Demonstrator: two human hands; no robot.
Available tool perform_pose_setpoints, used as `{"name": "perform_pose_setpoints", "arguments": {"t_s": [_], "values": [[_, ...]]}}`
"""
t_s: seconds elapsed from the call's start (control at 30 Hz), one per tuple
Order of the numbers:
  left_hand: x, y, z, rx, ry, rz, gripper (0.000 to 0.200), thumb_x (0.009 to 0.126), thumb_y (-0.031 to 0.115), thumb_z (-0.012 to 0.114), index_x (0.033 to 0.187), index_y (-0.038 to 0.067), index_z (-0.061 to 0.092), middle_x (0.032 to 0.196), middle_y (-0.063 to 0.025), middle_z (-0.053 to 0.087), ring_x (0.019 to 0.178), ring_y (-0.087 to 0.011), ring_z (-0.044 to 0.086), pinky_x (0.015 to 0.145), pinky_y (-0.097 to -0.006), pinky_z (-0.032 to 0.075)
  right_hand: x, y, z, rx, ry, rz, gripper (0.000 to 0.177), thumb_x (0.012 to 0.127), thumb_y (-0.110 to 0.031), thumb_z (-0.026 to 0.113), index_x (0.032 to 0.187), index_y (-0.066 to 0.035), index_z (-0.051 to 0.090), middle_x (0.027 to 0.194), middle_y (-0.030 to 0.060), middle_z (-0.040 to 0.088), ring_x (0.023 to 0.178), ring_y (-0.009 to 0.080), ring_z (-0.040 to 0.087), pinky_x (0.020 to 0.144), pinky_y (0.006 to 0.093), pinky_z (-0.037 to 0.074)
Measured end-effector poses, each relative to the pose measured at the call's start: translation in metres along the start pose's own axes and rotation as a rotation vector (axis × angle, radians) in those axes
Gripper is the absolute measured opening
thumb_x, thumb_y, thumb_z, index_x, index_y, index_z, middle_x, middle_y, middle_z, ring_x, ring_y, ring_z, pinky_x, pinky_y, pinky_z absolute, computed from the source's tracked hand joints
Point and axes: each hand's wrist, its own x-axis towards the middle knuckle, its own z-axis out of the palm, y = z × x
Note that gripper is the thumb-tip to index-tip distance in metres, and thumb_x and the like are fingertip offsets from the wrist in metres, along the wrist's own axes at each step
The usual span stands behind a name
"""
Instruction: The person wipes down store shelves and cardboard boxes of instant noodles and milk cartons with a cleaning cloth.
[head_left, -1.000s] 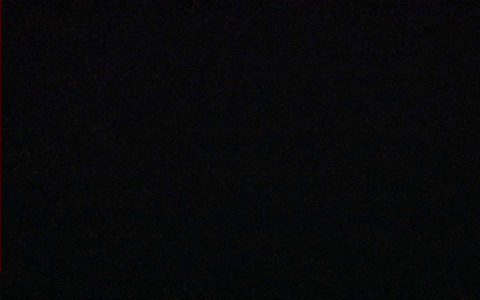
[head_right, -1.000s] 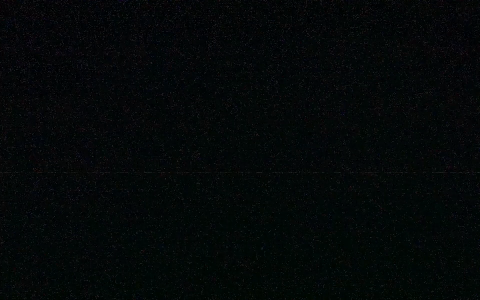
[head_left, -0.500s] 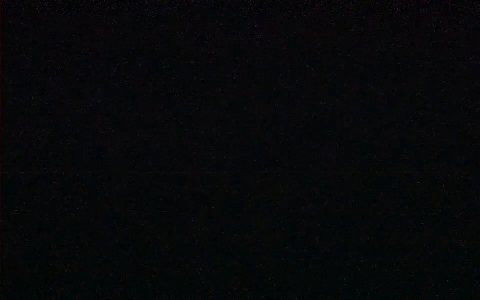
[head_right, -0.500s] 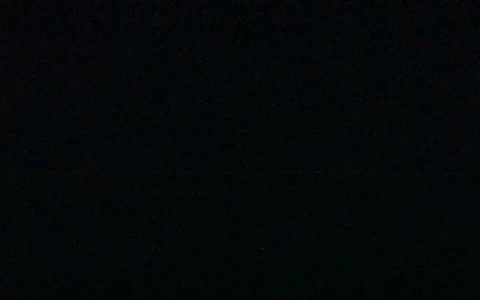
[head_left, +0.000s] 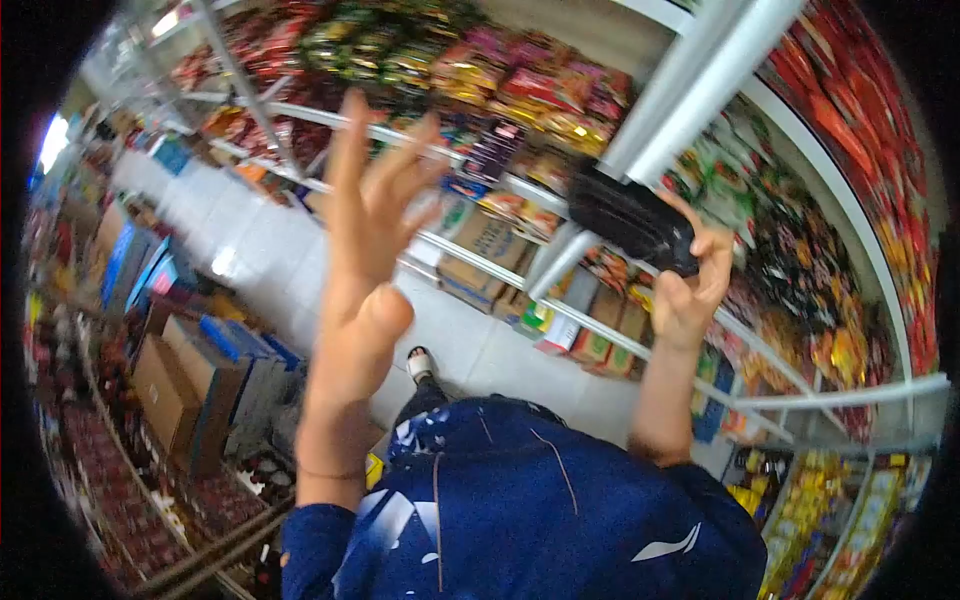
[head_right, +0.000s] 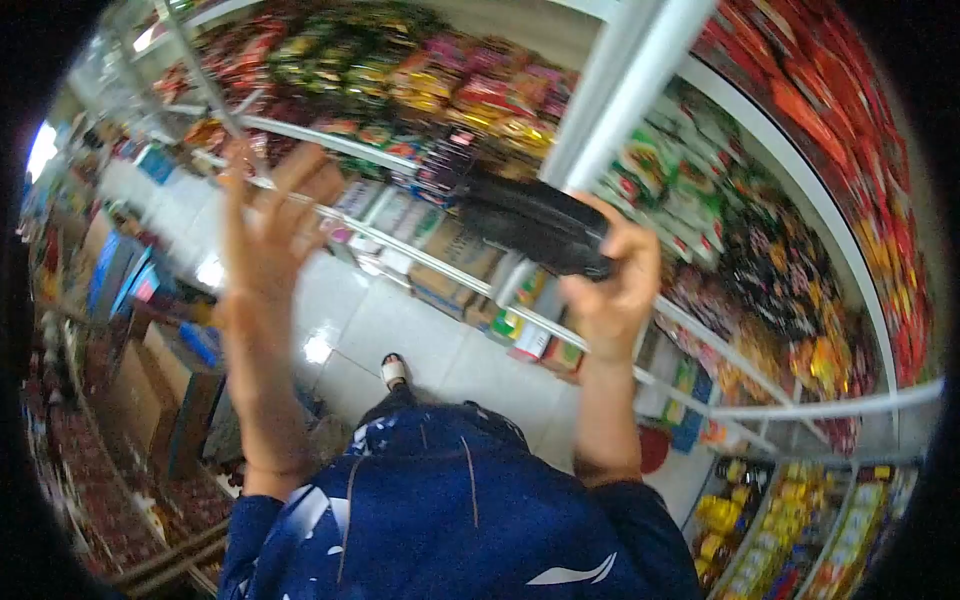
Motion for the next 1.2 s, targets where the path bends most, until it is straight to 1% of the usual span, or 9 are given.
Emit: {"name": "perform_pose_setpoints", "arguments": {"t_s": [0.1,0.17,0.23,0.4,0.57,0.83,0.9,0.97,1.2], "values": [[0.011,-0.146,0.065,-0.118,0.287,-0.248,0.088,0.077,0.067,0.042,0.140,0.010,0.018,0.131,-0.0181,0.039,0.118,-0.0274,0.041,0.095,-0.0415,0.033,0.074,0.103,-0.255,-0.459,0.229,0.094,0.035,0.071,-0.004,0.067,0.100,-0.002,0.047,0.116,0.0144,0.051,0.103,0.0215,0.049,0.093,0.0331,0.036],[-0.020,-0.139,0.039,-0.136,0.337,-0.417,0.059,0.089,0.045,0.039,0.135,0.008,0.030,0.126,-0.0139,0.045,0.109,-0.0240,0.048,0.091,-0.0368,0.037,0.064,0.097,-0.302,-0.741,0.303,0.027,0.031,0.071,-0.008,0.071,0.090,-0.003,0.047,0.101,0.0051,0.052,0.088,0.0162,0.046,0.083,0.0274,0.036],[-0.050,-0.130,-0.006,-0.112,0.477,-0.511,0.049,0.091,0.039,0.039,0.124,0.005,0.044,0.115,-0.0124,0.053,0.104,-0.0205,0.052,0.087,-0.0338,0.040,0.057,0.075,-0.270,-0.713,0.365,0.186,0.028,0.072,-0.009,0.071,0.083,-0.006,0.045,0.080,-0.0016,0.037,0.076,0.0121,0.038,0.073,0.0236,0.032],[-0.227,-0.119,-0.182,0.003,0.728,-0.675,0.044,0.091,0.039,0.041,0.107,0.002,0.058,0.098,-0.0101,0.061,0.095,-0.0182,0.056,0.083,-0.0318,0.043,-0.091,0.046,-0.199,-0.905,0.354,0.210,0.028,0.074,-0.002,0.066,0.076,-0.006,0.039,0.095,0.0039,0.049,0.078,0.0134,0.045,0.073,0.0286,0.039],[-0.226,-0.126,-0.242,-0.104,0.851,-0.635,0.032,0.090,0.032,0.044,0.097,0.004,0.060,0.089,-0.0070,0.061,0.080,-0.0157,0.057,0.074,-0.0293,0.045,-0.073,0.097,-0.239,-1.363,0.478,0.372,0.033,0.078,-0.032,0.065,0.093,-0.005,0.053,0.112,0.0124,0.047,0.097,0.0283,0.046,0.086,0.0400,0.036],[-0.229,-0.138,-0.366,-0.142,1.016,-0.568,0.029,0.090,0.029,0.044,0.097,0.004,0.058,0.087,-0.0063,0.059,0.077,-0.0141,0.057,0.070,-0.0270,0.045,-0.065,0.116,-0.190,-1.973,0.386,0.319,0.062,0.062,-0.017,0.071,0.115,0.008,0.051,0.111,0.0268,0.055,0.101,0.0374,0.053,0.091,0.0399,0.039],[-0.236,-0.144,-0.400,-0.142,1.088,-0.536,0.028,0.090,0.030,0.047,0.097,0.005,0.057,0.086,-0.0070,0.060,0.075,-0.0152,0.058,0.067,-0.0274,0.046,-0.102,0.113,-0.236,-1.631,0.526,0.411,0.065,0.060,-0.017,0.071,0.117,0.006,0.050,0.109,0.0235,0.056,0.097,0.0359,0.052,0.089,0.0403,0.039],[-0.343,-0.139,-0.540,-0.079,1.131,-0.537,0.028,0.089,0.030,0.048,0.097,0.005,0.057,0.084,-0.0066,0.060,0.072,-0.0147,0.058,0.065,-0.0269,0.046,-0.241,0.142,-0.131,-1.370,0.623,0.504,0.067,0.060,-0.014,0.068,0.121,0.005,0.048,0.111,0.0209,0.055,0.096,0.0312,0.053,0.087,0.0358,0.041],[-0.409,-0.199,-0.693,-0.217,1.333,-0.558,0.022,0.087,0.025,0.051,0.096,0.005,0.054,0.080,-0.0058,0.058,0.067,-0.0123,0.055,0.055,-0.0223,0.043,-0.364,0.236,0.224,-0.805,0.295,0.996,0.074,0.059,-0.011,0.067,0.127,0.003,0.041,0.113,0.0176,0.053,0.097,0.0270,0.053,0.085,0.0326,0.042]]}}
